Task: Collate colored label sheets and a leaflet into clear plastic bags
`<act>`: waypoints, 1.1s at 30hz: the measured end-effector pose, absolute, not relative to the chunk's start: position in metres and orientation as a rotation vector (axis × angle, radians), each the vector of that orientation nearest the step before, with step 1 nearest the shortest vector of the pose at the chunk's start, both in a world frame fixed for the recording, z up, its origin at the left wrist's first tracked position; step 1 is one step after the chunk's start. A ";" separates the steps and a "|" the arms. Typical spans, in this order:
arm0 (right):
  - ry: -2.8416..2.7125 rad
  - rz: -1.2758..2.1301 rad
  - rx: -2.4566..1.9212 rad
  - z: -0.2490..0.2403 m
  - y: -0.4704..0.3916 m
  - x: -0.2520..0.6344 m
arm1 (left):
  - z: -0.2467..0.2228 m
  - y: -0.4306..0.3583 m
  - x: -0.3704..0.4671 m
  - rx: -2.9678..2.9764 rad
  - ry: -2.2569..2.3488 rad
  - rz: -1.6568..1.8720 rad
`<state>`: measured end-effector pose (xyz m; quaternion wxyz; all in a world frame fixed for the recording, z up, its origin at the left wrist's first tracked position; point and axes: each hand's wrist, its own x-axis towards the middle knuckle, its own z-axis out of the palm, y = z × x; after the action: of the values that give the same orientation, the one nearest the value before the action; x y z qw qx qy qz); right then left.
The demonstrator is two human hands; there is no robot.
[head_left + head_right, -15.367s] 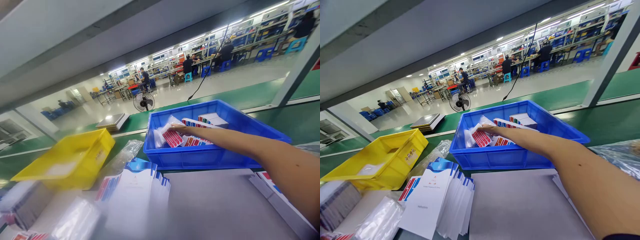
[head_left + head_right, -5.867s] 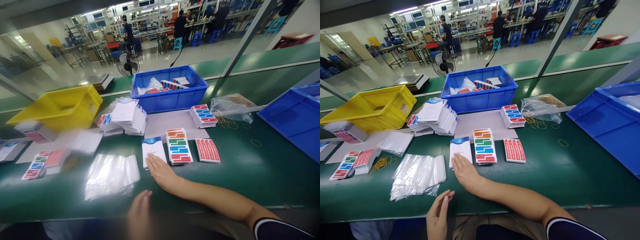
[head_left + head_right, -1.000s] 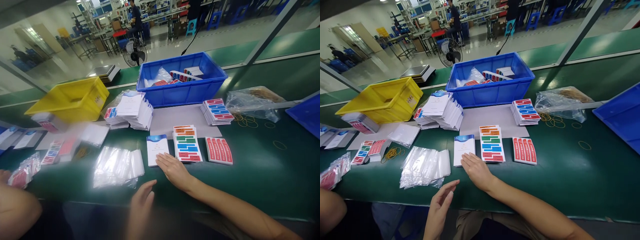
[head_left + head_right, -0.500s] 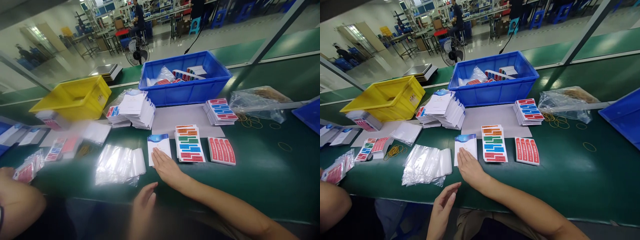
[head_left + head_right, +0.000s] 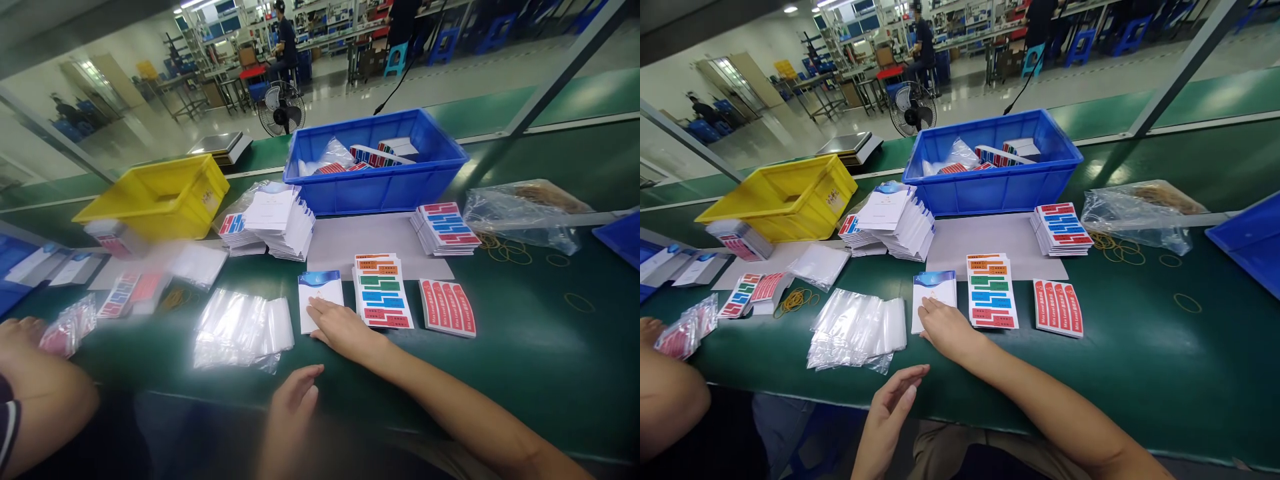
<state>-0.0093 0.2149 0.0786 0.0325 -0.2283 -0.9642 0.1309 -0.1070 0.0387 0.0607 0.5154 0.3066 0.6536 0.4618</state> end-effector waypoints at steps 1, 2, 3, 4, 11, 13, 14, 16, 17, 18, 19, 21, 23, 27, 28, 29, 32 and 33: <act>-2.973 0.414 -0.696 0.079 0.215 -0.009 | 0.060 0.038 -0.107 0.728 1.568 1.113; -2.976 0.424 -0.692 0.079 0.215 -0.009 | 0.059 0.038 -0.107 0.726 1.567 1.118; -2.976 0.431 -0.692 0.078 0.215 -0.009 | 0.058 0.037 -0.108 0.728 1.569 1.122; -2.972 0.437 -0.696 0.077 0.215 -0.009 | 0.057 0.037 -0.108 0.733 1.573 1.127; -2.882 0.336 -0.729 0.049 0.196 -0.002 | 0.034 0.035 -0.115 0.655 1.649 1.316; -2.835 0.256 -0.697 0.041 0.192 0.000 | 0.027 0.035 -0.119 0.650 1.662 1.323; -2.820 0.228 -0.679 0.038 0.191 0.002 | 0.025 0.036 -0.121 0.653 1.667 1.319; -2.809 0.207 -0.654 0.038 0.191 0.004 | 0.023 0.036 -0.123 0.661 1.666 1.308; -2.814 0.210 -0.648 0.039 0.191 0.005 | 0.024 0.037 -0.123 0.665 1.664 1.304; -2.821 0.220 -0.643 0.041 0.191 0.006 | 0.025 0.037 -0.123 0.667 1.660 1.301; -2.830 0.234 -0.638 0.044 0.192 0.007 | 0.026 0.038 -0.123 0.667 1.657 1.301; -2.844 0.278 -0.627 0.049 0.193 0.007 | 0.029 0.039 -0.121 0.663 1.654 1.309; -2.853 0.344 -0.633 0.053 0.194 0.007 | 0.031 0.040 -0.119 0.663 1.653 1.318; -2.857 0.432 -0.683 0.059 0.192 0.005 | 0.034 0.039 -0.117 0.670 1.632 1.318; -2.854 0.438 -0.692 0.060 0.192 0.005 | 0.035 0.039 -0.116 0.665 1.627 1.314; -2.849 0.441 -0.699 0.061 0.192 0.005 | 0.036 0.039 -0.116 0.657 1.623 1.310; -2.826 0.451 -0.724 0.063 0.192 0.005 | 0.039 0.038 -0.114 0.624 1.615 1.309; -2.819 0.451 -0.735 0.063 0.192 0.005 | 0.039 0.038 -0.113 0.615 1.615 1.313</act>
<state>0.0047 0.1917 0.0628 0.0966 -0.2481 -0.9518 0.1521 -0.1135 0.0380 0.0391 0.4667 0.2506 0.6580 0.5352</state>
